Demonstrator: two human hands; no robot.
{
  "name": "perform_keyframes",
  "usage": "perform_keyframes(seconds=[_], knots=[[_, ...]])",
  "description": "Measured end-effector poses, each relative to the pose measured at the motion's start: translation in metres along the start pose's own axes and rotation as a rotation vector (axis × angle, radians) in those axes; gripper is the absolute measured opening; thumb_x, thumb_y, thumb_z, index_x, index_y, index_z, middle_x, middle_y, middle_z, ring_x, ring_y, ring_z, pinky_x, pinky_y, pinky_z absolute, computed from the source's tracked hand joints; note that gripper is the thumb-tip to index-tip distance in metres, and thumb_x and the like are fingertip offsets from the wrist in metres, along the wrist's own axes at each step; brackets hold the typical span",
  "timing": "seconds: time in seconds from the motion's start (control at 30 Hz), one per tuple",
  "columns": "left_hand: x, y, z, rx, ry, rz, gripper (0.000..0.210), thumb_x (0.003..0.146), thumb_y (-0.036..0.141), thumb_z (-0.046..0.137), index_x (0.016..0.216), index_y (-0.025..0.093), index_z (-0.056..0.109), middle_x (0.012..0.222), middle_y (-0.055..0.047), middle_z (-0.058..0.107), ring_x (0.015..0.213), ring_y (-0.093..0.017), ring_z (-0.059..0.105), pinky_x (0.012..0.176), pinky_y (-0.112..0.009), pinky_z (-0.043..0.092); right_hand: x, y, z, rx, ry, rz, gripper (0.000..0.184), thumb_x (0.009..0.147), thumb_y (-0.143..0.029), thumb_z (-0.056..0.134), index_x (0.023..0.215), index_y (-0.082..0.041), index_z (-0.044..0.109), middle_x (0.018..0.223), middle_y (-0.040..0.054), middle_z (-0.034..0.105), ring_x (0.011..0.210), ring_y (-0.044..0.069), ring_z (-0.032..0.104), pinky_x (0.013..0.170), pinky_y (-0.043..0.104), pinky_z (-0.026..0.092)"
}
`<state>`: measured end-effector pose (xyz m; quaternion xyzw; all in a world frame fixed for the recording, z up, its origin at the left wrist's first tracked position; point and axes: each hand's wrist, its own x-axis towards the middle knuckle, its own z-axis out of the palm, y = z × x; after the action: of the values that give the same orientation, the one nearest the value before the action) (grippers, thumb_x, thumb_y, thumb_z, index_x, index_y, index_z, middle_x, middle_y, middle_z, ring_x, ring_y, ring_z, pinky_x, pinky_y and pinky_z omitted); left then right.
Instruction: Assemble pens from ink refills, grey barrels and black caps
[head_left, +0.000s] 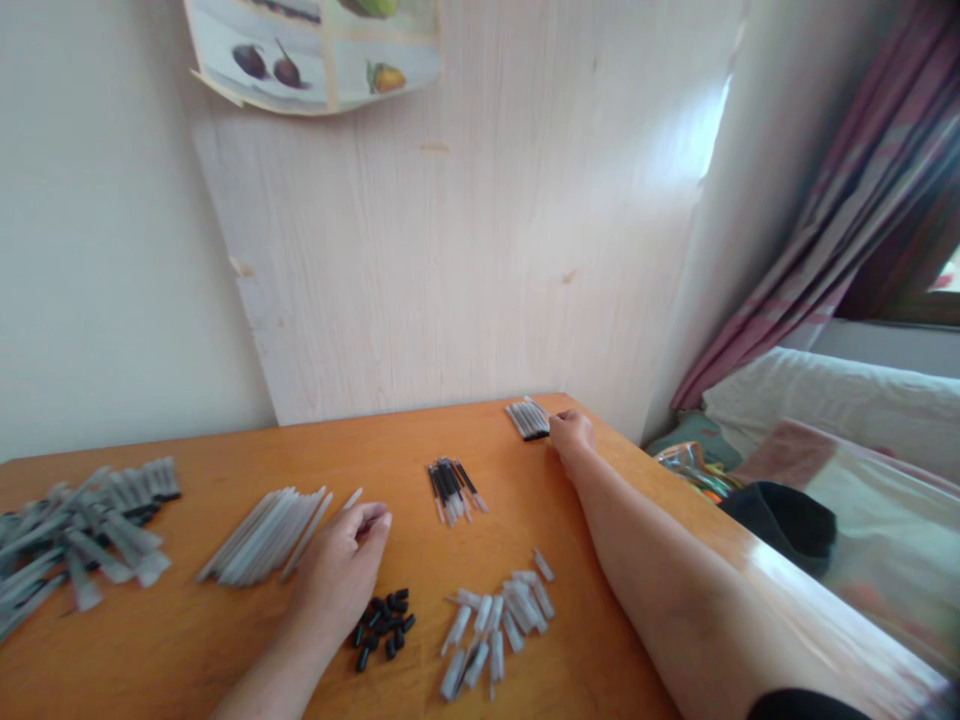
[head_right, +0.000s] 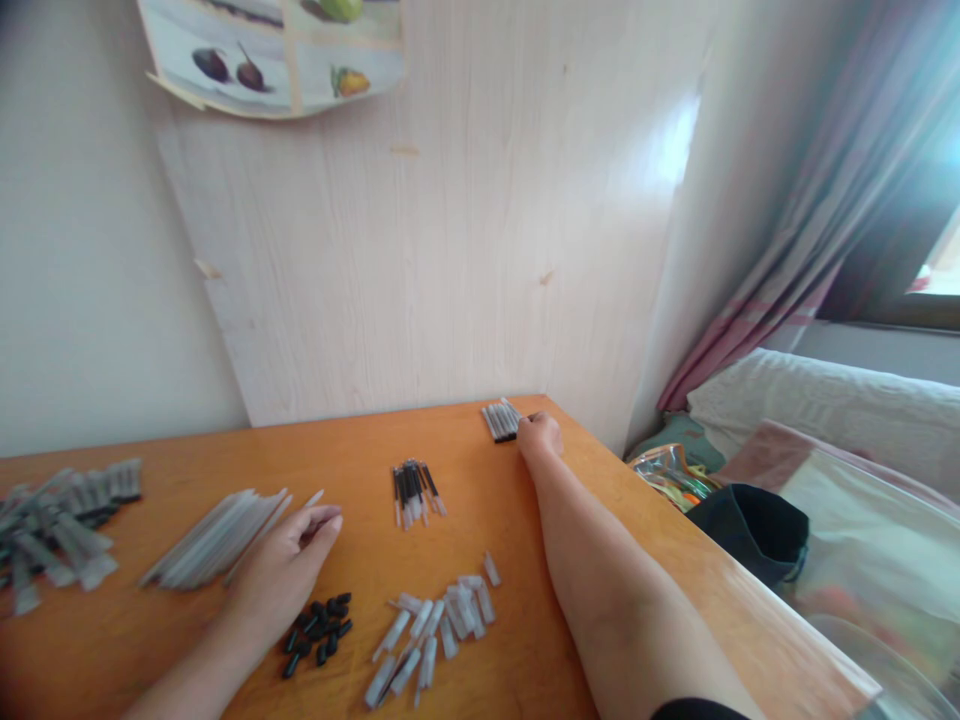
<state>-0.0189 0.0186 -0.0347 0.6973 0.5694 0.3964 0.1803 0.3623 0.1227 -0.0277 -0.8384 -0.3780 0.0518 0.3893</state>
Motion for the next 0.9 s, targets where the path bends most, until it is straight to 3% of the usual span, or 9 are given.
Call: perform_keyframes(seconds=[0.23,0.43,0.9], knots=[[-0.0003,0.0002,-0.0017,0.032,-0.013,-0.014,0.037,0.083,0.047,0.048,0.102,0.019,0.064,0.102,-0.007,0.071,0.096,-0.024,0.065,0.088,-0.039,0.05,0.0026,0.0025,0.0009,-0.028,-0.016,0.006,0.028,0.077,-0.032,0.053,0.087,-0.015,0.072,0.089,0.0145,0.07,0.082,0.024,0.064,0.06,0.026,0.041],[-0.0005,0.0016,-0.0017,0.042,0.001,-0.003,0.039,0.082,0.048,0.048,0.101,0.019,0.065,0.101,-0.008,0.071,0.094,-0.025,0.066,0.086,-0.04,0.05,-0.0008,0.0032,-0.001,-0.064,-0.044,0.01,0.026,0.076,-0.031,0.055,0.084,-0.014,0.072,0.083,0.0144,0.07,0.077,0.022,0.064,0.06,0.025,0.042],[-0.0009,0.0031,-0.0007,0.029,0.014,-0.003,0.037,0.081,0.046,0.049,0.1,0.019,0.066,0.101,-0.008,0.071,0.094,-0.024,0.066,0.086,-0.038,0.051,-0.0015,0.0019,-0.0008,-0.129,-0.093,0.017,0.021,0.076,-0.032,0.057,0.08,-0.017,0.072,0.086,0.0153,0.069,0.087,0.026,0.065,0.067,0.029,0.045]])
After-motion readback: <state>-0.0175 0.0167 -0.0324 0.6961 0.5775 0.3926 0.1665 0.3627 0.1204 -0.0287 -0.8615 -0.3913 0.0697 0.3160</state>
